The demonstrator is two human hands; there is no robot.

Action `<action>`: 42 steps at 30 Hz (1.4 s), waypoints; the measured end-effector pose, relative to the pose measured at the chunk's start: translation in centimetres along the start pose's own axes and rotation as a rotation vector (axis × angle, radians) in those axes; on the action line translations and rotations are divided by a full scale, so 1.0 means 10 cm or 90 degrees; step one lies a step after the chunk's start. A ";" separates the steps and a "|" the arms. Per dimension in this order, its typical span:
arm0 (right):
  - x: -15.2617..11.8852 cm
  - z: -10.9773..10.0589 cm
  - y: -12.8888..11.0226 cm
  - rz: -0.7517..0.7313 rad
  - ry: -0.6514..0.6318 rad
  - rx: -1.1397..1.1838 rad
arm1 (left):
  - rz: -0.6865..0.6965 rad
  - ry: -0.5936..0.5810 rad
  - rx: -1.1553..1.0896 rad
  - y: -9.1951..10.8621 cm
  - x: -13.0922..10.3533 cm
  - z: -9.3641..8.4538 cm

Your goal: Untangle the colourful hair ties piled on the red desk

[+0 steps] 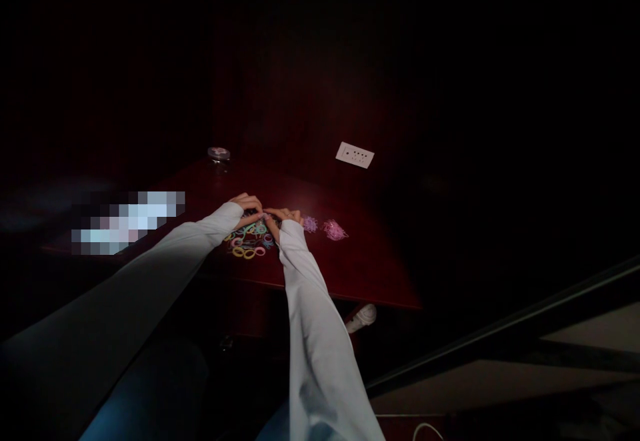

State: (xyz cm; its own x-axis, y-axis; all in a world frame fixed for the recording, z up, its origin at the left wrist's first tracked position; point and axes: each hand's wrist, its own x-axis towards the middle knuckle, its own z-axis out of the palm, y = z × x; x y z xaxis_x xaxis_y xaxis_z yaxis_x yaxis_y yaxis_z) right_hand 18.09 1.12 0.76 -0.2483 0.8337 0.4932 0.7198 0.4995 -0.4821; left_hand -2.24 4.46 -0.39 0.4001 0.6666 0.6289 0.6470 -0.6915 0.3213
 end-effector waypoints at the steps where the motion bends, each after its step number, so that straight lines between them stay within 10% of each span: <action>1: 0.00 0.00 0.00 0.000 -0.002 -0.004 | 0.010 -0.006 -0.005 0.00 0.00 -0.01; 18: 0.07 -0.02 -0.01 0.157 0.039 -0.101 | 0.004 0.019 -0.048 -0.08 0.04 0.01; 30: 0.02 -0.03 -0.02 0.004 0.034 -0.107 | 0.001 0.034 -0.073 -0.02 0.04 0.01; 42: -0.21 -0.94 1.00 0.314 0.266 -0.324 | -0.048 0.007 0.005 -0.05 -0.02 0.03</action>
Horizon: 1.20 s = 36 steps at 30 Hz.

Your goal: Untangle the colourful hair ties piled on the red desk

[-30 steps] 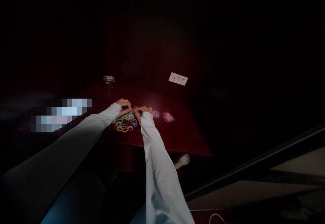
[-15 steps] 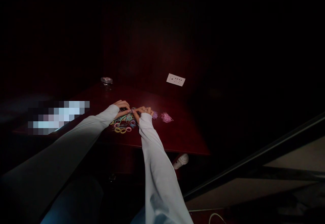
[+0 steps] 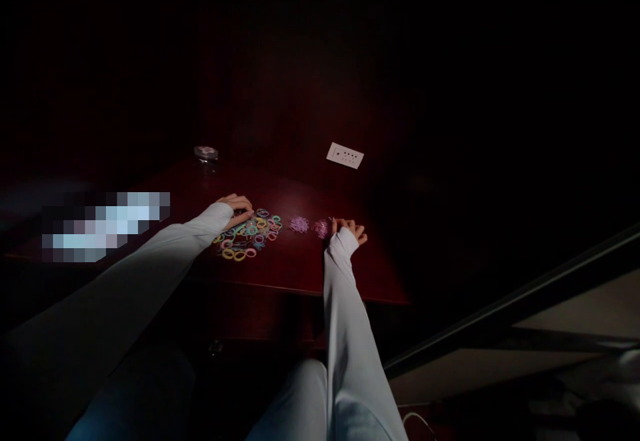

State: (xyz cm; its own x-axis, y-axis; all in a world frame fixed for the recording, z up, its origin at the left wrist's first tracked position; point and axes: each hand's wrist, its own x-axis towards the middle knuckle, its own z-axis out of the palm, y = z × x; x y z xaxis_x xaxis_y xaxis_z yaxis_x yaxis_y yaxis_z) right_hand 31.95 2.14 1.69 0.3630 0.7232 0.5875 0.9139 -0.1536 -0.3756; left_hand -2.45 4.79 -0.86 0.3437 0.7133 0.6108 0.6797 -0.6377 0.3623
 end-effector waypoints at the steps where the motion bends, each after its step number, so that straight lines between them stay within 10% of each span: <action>1: 0.00 0.00 0.06 -0.002 -0.001 -0.003 | -0.005 -0.003 0.007 0.00 0.00 -0.01; 8: -0.05 0.06 -0.03 -0.008 0.003 0.072 | -0.076 0.052 0.046 0.09 -0.01 -0.07; 17: -0.58 0.37 -1.00 -0.242 -0.134 0.383 | -0.215 0.247 0.037 0.17 0.03 -0.14; 36: -0.74 0.53 -1.59 -0.222 -0.326 0.327 | -0.220 0.231 0.019 0.16 0.04 -0.15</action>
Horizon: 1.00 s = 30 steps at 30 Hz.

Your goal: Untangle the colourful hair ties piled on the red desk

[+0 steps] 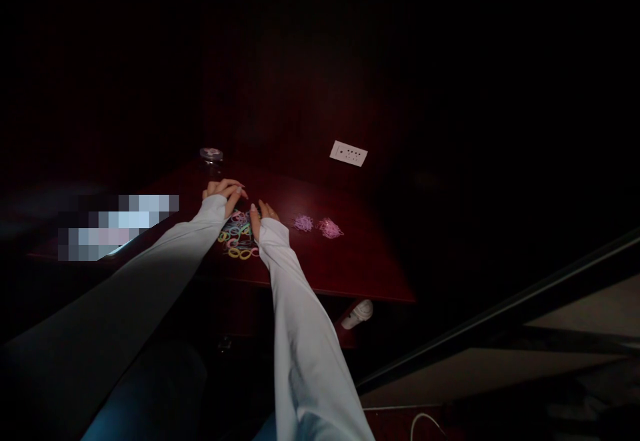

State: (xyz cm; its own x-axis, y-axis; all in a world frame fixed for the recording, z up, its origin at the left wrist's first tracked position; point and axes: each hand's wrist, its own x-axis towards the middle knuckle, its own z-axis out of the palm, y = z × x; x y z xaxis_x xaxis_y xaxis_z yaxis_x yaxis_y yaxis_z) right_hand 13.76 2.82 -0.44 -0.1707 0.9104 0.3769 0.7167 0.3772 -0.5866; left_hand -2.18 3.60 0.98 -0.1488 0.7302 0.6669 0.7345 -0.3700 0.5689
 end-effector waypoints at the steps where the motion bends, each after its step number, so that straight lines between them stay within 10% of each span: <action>1: -0.01 -0.05 0.00 -0.012 -0.009 0.011 | -0.003 -0.003 0.001 0.00 0.00 0.00; 10: -0.43 -0.50 -0.05 -0.358 -0.169 -0.024 | -0.001 0.013 0.009 -0.01 0.01 0.01; 24: -0.18 -0.38 -0.08 -0.220 -0.056 -0.058 | -0.036 0.014 0.024 0.12 0.00 -0.11; 30: -0.03 -0.31 0.10 0.014 0.152 0.005 | -0.042 0.003 0.039 0.06 0.00 -0.11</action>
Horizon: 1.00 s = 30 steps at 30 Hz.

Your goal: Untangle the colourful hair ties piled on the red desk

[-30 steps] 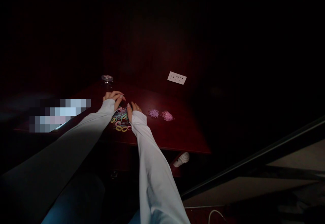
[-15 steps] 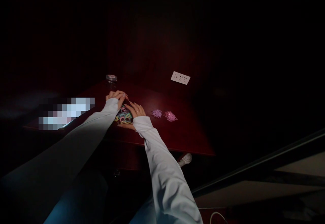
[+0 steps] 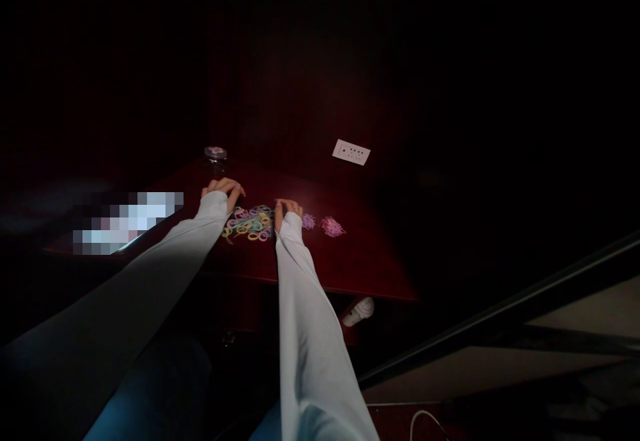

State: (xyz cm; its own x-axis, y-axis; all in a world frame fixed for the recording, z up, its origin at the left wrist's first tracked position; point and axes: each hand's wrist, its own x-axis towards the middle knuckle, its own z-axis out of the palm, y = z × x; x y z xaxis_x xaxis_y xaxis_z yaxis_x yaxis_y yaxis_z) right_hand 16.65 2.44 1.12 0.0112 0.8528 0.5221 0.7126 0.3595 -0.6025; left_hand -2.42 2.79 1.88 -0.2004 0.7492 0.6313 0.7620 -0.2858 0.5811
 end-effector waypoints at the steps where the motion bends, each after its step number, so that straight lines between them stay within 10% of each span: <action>1: 0.02 0.03 0.03 0.022 0.003 0.001 | -0.003 -0.003 0.005 -0.02 0.00 0.01; 18: 0.04 0.56 -0.05 0.036 -0.107 0.091 | 0.021 -0.280 -0.104 -0.39 0.08 0.58; 25: 0.17 0.31 -0.02 0.041 -0.038 0.238 | 0.002 -0.193 -0.117 -0.28 0.05 0.42; 30: 0.06 0.13 -0.07 -0.090 -0.158 0.186 | -0.104 -0.019 -0.068 -0.26 0.10 0.19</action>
State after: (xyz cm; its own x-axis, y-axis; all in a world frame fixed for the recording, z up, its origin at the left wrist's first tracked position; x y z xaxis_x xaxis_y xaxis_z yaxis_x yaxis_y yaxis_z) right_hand 15.23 3.14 1.08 -0.2673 0.8396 0.4728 0.4650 0.5422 -0.6999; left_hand -3.45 5.37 0.03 -0.2970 0.8075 0.5096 0.6506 -0.2195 0.7270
